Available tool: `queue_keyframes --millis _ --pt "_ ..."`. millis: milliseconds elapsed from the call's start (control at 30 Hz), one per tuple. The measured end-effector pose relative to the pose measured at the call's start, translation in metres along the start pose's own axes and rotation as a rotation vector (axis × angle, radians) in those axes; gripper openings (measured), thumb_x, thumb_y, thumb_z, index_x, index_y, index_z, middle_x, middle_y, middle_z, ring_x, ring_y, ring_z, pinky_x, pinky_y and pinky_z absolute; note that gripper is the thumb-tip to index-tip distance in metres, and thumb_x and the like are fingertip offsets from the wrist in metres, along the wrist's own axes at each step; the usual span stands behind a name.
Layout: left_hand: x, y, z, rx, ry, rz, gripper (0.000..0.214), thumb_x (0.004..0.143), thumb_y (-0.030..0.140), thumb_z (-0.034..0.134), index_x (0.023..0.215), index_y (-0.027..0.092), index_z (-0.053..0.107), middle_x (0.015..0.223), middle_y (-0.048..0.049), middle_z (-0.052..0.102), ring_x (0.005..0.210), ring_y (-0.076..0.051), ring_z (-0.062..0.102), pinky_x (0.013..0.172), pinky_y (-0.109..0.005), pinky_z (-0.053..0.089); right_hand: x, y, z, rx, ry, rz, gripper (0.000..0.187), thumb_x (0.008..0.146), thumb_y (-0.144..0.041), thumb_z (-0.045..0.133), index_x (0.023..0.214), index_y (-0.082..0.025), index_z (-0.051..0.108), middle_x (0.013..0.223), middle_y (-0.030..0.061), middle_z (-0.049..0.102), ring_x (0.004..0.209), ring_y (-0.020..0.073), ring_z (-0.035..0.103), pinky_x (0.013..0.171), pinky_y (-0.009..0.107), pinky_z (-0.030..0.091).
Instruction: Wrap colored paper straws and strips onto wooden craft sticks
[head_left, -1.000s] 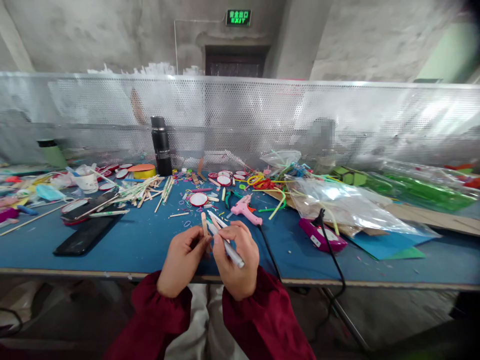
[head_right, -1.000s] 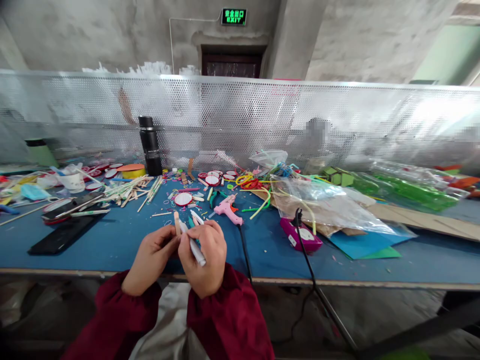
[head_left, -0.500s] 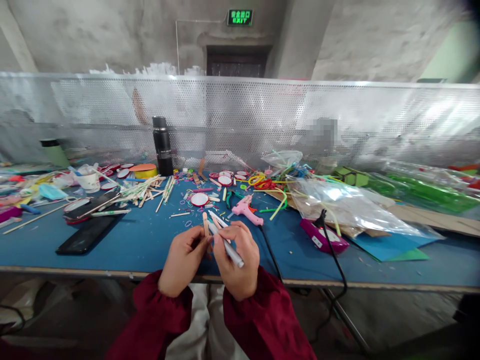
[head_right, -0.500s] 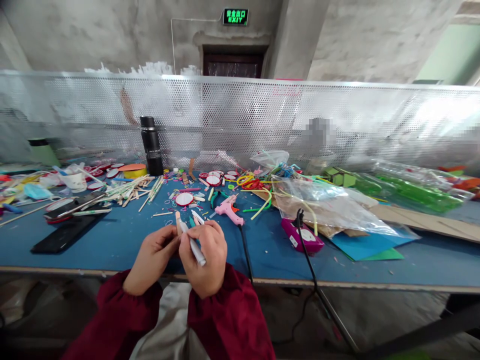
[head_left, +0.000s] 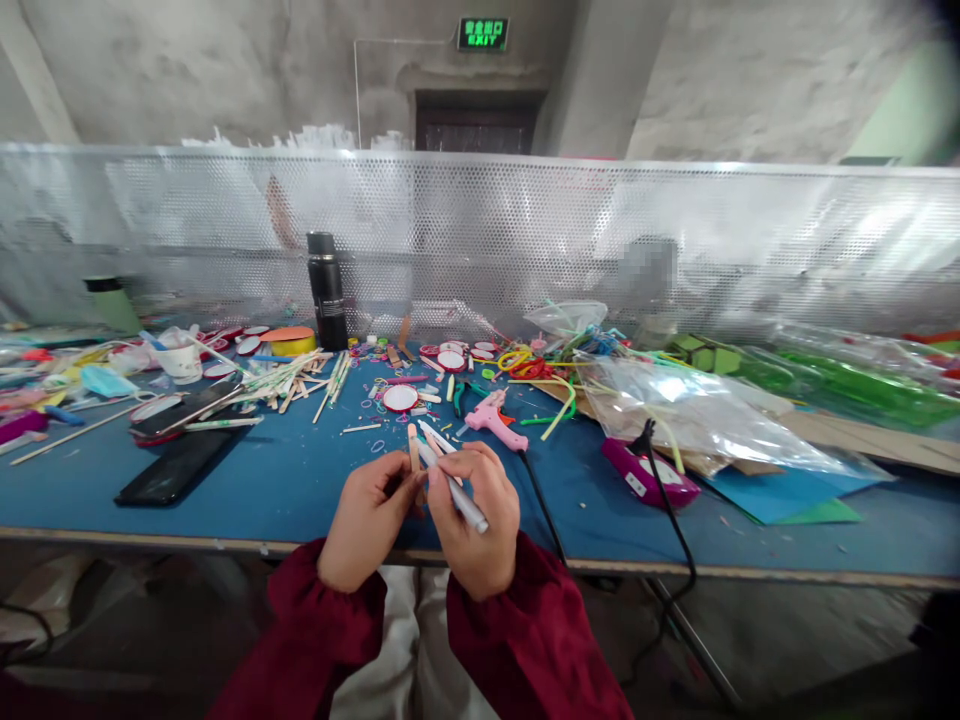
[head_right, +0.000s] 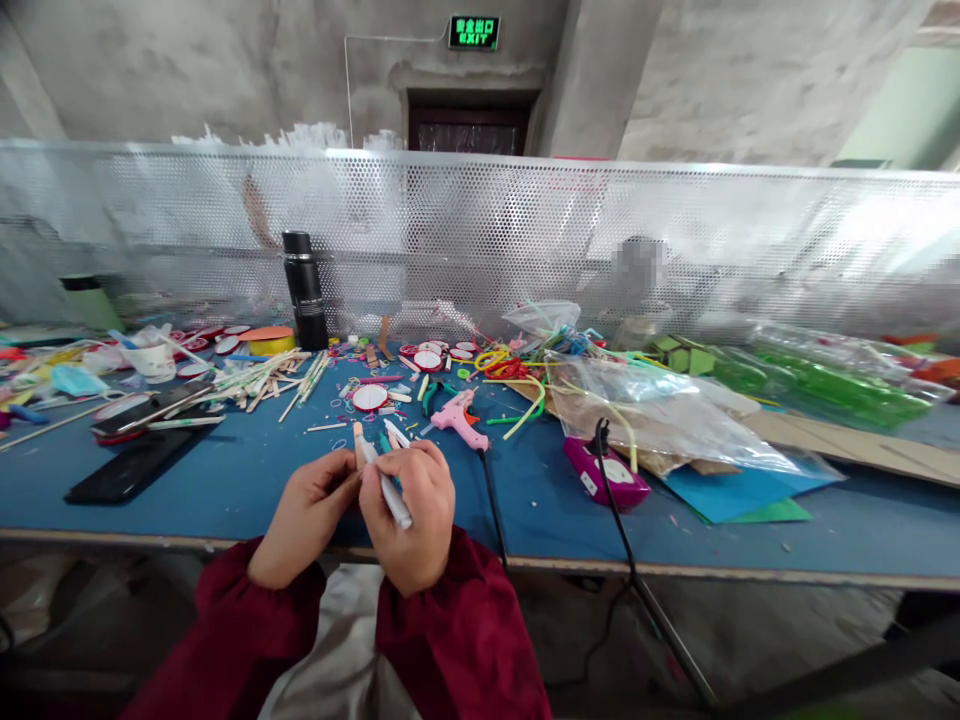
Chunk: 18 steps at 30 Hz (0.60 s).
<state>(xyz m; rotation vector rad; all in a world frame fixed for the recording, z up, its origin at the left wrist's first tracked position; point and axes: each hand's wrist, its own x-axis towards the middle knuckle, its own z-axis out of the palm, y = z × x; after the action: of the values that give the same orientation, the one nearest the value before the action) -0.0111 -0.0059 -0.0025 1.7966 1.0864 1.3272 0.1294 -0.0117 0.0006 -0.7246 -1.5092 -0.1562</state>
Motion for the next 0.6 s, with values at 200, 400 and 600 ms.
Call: queue_keyframes --millis 200,400,600 --pt "-0.0001 -0.0024 -0.0003 0.010 -0.001 0.008 0.031 0.096 0.039 0.058 0.074 0.018 0.060 0.066 0.0029 0.058 0.063 -0.013 0.050 0.061 -0.022 0.040 0.0013 0.0004 0.0000 0.009 -0.014 -0.009 0.013 0.089 -0.012 0.062 0.088 -0.025 0.058 0.075 -0.0015 0.069 0.071 0.0159 0.068 0.090 0.038 0.055" --pt "0.0001 -0.0009 -0.0004 0.020 -0.002 0.001 0.031 0.095 0.039 0.059 0.072 0.018 0.057 0.065 0.0033 0.056 0.063 -0.012 0.049 0.061 -0.022 0.038 0.0010 0.0000 -0.0001 0.011 -0.013 -0.005 0.013 0.088 -0.012 0.062 0.087 -0.024 0.058 0.074 -0.0021 0.068 0.071 0.0154 0.068 0.090 0.037 0.054" --pt "-0.0002 -0.0004 -0.0001 0.028 -0.011 -0.001 0.033 0.096 0.039 0.057 0.072 0.018 0.057 0.067 0.0033 0.055 0.064 -0.012 0.048 0.062 -0.023 0.038 0.0012 -0.0008 -0.0007 0.012 -0.031 -0.001 0.013 0.089 -0.012 0.062 0.088 -0.024 0.058 0.075 -0.0021 0.069 0.073 0.0151 0.068 0.092 0.037 0.053"
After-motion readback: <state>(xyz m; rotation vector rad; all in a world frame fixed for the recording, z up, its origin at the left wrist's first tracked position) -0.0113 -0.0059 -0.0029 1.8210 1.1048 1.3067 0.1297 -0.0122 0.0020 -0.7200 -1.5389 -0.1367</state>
